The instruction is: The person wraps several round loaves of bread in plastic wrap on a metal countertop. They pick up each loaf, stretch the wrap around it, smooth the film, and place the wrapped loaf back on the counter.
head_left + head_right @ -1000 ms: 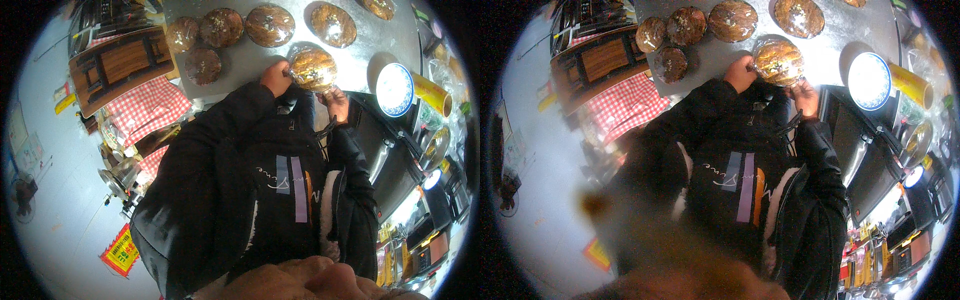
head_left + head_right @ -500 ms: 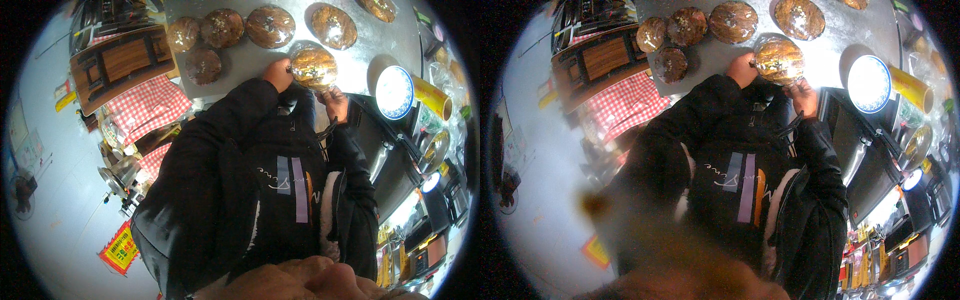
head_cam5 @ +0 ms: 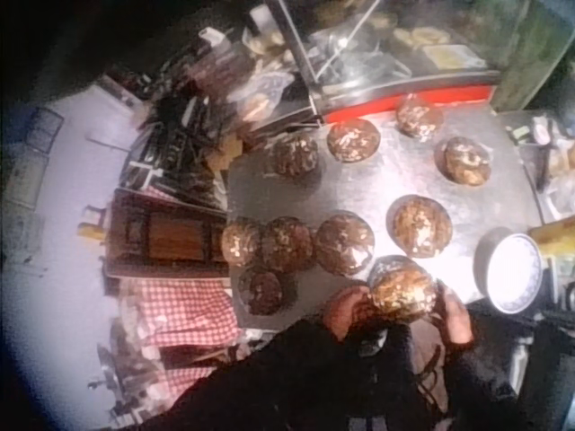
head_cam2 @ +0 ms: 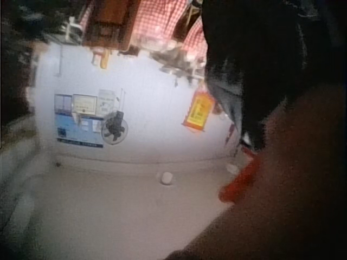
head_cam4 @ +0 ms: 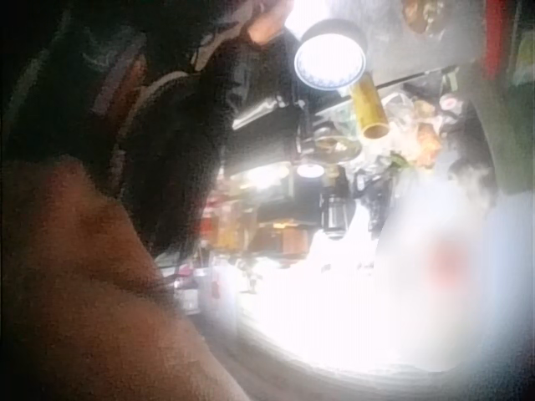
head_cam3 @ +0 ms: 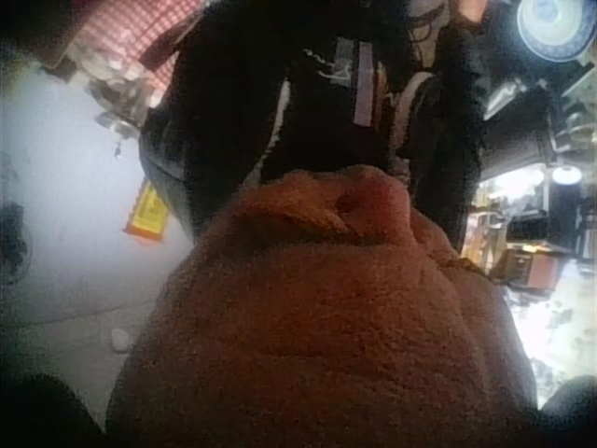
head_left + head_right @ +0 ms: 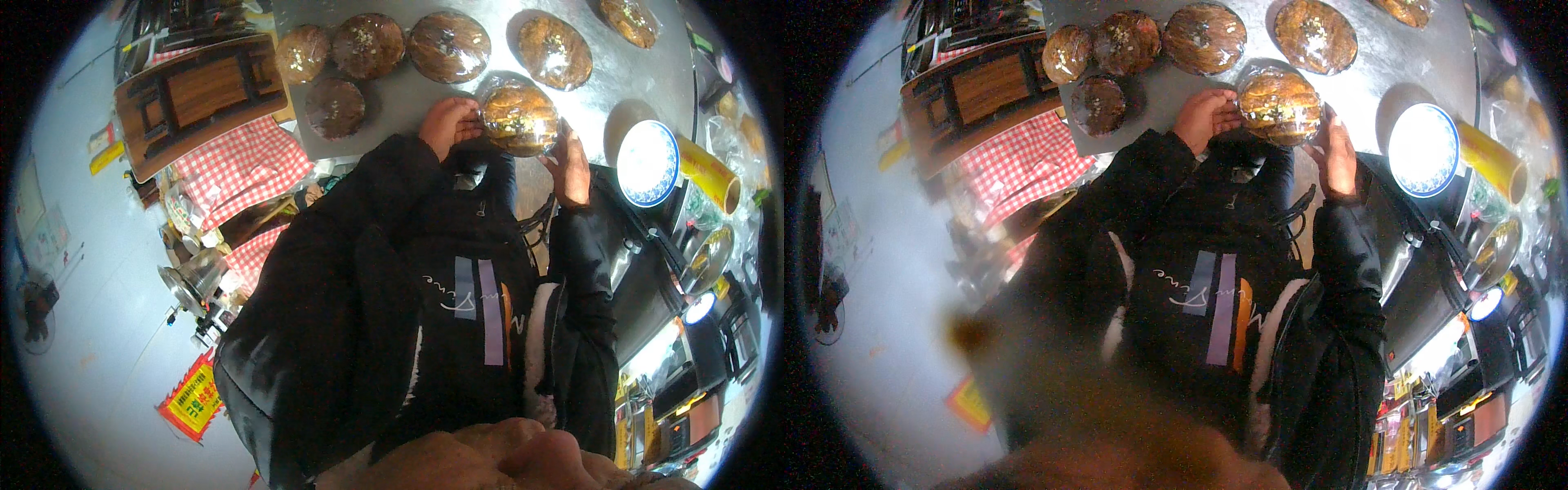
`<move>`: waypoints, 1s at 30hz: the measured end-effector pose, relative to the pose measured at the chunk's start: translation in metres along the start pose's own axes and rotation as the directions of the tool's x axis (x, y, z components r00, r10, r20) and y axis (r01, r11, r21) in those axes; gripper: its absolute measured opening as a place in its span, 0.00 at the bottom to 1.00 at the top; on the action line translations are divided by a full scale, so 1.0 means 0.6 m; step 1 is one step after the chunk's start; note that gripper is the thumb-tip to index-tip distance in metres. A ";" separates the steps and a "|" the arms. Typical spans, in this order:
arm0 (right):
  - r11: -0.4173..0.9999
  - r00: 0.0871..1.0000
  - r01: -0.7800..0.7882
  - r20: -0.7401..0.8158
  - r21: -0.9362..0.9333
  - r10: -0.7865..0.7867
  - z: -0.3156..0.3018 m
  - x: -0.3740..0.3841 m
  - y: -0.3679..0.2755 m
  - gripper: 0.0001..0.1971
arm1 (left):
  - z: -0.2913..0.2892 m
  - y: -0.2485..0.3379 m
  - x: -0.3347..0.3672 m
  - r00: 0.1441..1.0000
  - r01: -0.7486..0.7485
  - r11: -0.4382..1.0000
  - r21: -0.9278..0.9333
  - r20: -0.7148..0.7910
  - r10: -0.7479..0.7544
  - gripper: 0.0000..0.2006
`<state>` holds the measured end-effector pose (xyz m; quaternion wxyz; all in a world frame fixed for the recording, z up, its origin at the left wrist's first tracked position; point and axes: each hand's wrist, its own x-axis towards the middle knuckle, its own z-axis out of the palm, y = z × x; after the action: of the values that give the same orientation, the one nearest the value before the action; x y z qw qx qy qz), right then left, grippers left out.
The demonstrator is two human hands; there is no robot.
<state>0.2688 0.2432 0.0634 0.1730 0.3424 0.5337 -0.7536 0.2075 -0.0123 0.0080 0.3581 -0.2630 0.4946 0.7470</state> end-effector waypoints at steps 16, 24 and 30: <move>0.976 0.976 0.176 -0.151 0.127 -0.156 0.019 0.068 0.054 0.22 | 0.023 -0.019 0.021 0.905 -0.271 0.721 0.638 -0.088 0.417 0.23; 0.986 0.978 0.084 -0.203 0.144 -0.054 -0.014 0.022 0.046 0.22 | -0.001 -0.037 0.056 0.944 -0.225 0.746 0.627 -0.051 0.327 0.20; 0.983 0.991 0.029 -0.136 0.183 -0.004 -0.021 0.001 0.062 0.16 | -0.001 -0.033 0.053 0.921 -0.276 0.683 0.676 -0.017 0.389 0.19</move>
<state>0.2961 0.2411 0.0349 0.0975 0.4027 0.4750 -0.7763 0.2040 0.0012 -0.0270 0.2452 -0.0833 0.7928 0.5517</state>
